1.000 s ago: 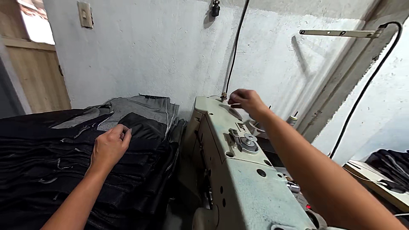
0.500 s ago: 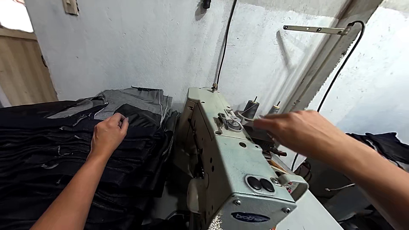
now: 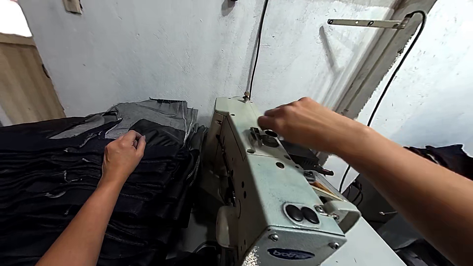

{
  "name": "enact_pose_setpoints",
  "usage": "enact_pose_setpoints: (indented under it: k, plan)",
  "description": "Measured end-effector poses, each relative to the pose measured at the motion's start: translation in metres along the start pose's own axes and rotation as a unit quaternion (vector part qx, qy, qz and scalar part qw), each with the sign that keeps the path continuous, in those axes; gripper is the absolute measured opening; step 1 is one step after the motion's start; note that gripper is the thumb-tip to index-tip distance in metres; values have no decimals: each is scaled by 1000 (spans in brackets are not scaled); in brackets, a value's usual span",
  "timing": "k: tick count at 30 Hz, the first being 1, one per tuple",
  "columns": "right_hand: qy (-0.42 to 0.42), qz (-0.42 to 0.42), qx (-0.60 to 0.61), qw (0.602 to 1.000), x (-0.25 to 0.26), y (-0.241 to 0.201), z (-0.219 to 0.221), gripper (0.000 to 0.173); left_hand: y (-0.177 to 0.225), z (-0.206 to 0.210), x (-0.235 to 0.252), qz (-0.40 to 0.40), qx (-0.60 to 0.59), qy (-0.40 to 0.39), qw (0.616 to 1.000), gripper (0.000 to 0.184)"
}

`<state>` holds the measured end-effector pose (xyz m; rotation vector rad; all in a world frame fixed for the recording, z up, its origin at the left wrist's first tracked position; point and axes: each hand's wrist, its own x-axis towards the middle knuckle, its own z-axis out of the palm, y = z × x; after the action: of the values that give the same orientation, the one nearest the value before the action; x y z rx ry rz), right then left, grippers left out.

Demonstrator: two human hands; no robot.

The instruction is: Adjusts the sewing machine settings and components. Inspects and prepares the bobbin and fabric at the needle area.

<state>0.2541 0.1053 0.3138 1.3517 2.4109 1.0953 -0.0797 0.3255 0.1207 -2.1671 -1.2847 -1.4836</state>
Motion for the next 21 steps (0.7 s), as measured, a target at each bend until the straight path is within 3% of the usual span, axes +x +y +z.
enact_pose_setpoints:
  k: [2, 4, 6, 7, 9, 11, 14, 17, 19, 21]
  plan:
    - [65, -64, -37, 995, -3, -25, -25, 12, -2, 1, 1, -1, -4, 14, 1000, 20]
    - [-6, -39, -45, 998, -23, -28, -36, 11, -2, 1, 1, -9, -4, 11, 1000, 19]
    - [-136, 42, -10, 990, -22, -7, -20, 14, -1, 1, 0, -14, 0, -2, 1000, 20]
    - [-144, 55, 3, 988, -14, 4, -7, 13, -1, 0, 0, -11, 3, -3, 1000, 21]
    - [-34, -6, 10, 999, 4, 14, 10, 13, -1, 0, 0, -1, 4, 5, 1000, 21]
    - [79, -93, -9, 992, 11, 3, -2, 16, -4, 1, -1, 4, -2, 16, 1000, 21]
    - [37, -95, 0, 995, -21, -6, -23, 11, -3, 0, 0, -5, -9, 18, 1000, 20]
    - [-23, -8, 30, 999, -24, 23, 8, 15, 0, 0, 0, -6, -5, 7, 1000, 21]
    - [25, -18, 34, 999, -7, 27, 20, 14, -1, 1, -1, 1, -9, 11, 1000, 22]
    - [88, -71, 29, 993, -5, 10, 3, 19, -2, 0, -1, -3, -17, 16, 1000, 23]
